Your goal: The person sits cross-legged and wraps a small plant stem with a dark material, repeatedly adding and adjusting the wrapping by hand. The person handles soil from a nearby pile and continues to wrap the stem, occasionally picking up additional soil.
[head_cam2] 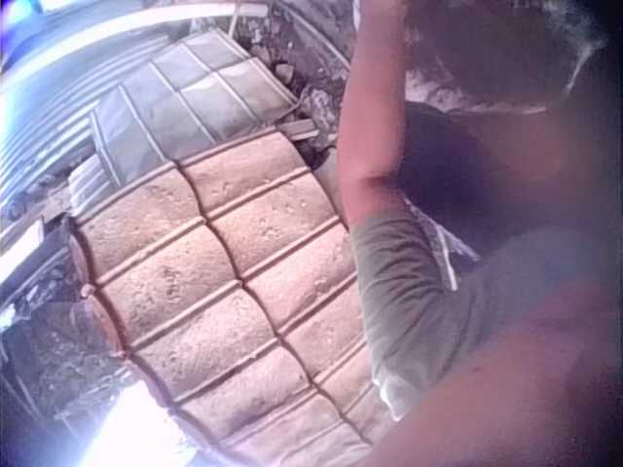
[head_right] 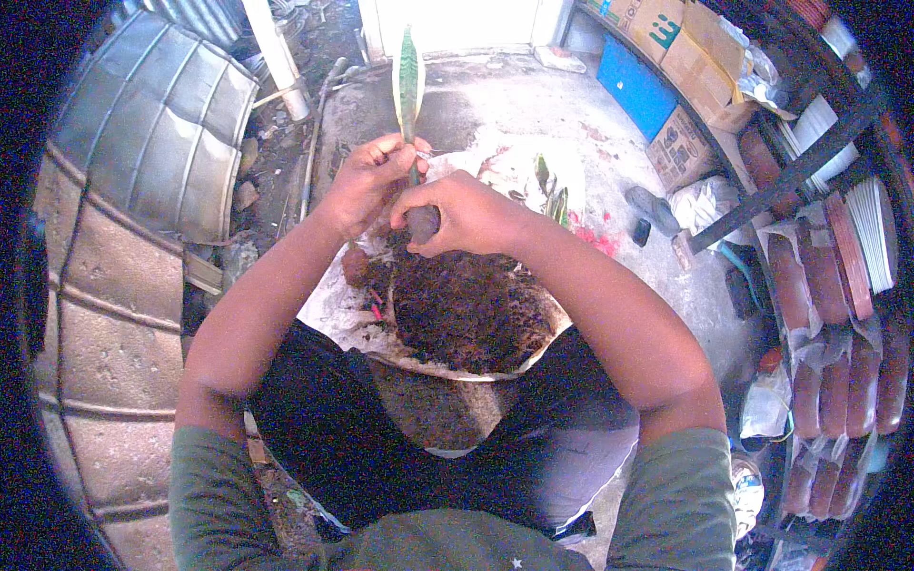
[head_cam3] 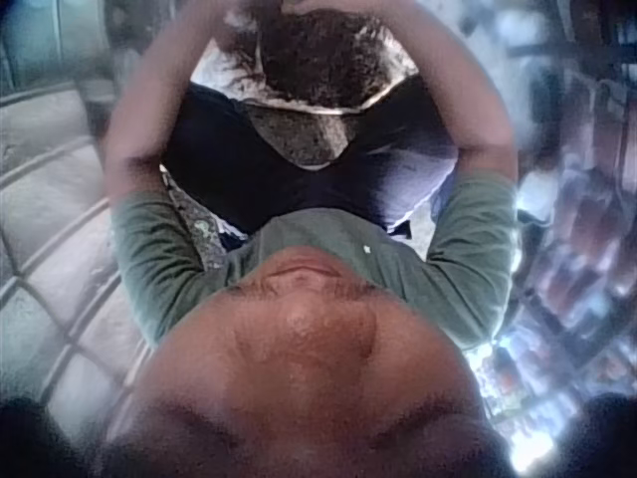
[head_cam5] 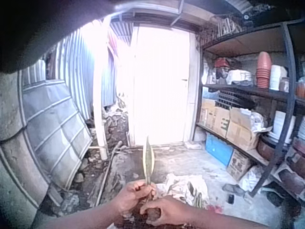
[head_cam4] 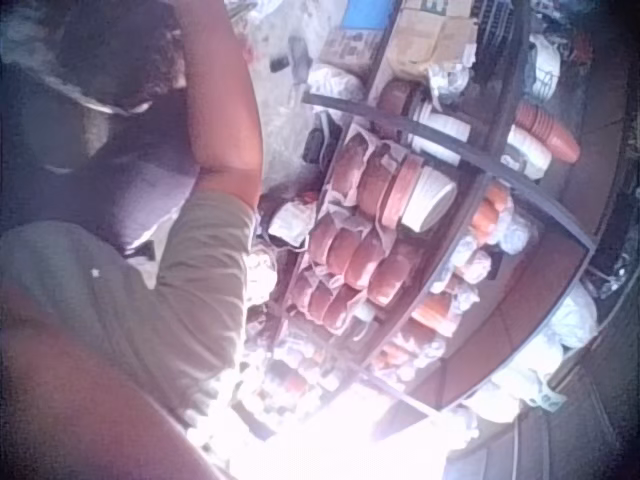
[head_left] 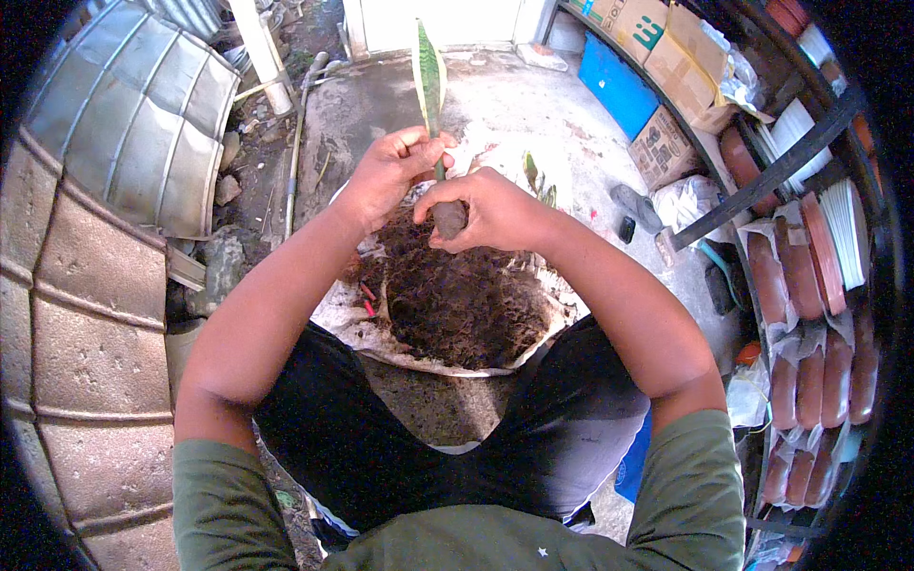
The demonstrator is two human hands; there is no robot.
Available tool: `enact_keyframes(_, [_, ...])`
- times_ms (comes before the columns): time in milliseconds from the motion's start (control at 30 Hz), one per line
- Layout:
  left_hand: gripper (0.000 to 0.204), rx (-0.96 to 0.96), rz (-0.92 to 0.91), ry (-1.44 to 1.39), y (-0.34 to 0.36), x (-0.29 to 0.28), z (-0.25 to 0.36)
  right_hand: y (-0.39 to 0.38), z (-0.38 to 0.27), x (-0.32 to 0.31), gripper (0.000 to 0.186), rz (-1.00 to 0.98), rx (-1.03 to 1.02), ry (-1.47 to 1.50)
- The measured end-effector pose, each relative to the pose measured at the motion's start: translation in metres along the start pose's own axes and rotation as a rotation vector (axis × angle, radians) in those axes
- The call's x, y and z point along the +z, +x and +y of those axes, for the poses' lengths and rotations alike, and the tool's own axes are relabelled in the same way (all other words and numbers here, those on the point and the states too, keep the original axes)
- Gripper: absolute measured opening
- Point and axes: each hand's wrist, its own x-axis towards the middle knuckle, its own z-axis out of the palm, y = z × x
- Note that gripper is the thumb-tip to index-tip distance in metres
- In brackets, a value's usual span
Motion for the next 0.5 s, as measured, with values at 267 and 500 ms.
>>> enact_keyframes(267, [0.031, 0.021, 0.033, 0.005, -0.001, 0.003, 0.001, -0.001, 0.007, 0.004, 0.024, -0.008, 0.024, 0.197])
enact_keyframes(500, [0.032, 0.065, 0.042, -0.042, 0.0, 0.001, 0.001, 0.0, 0.011, 0.006, 0.023, 0.039, -0.052, 0.157])
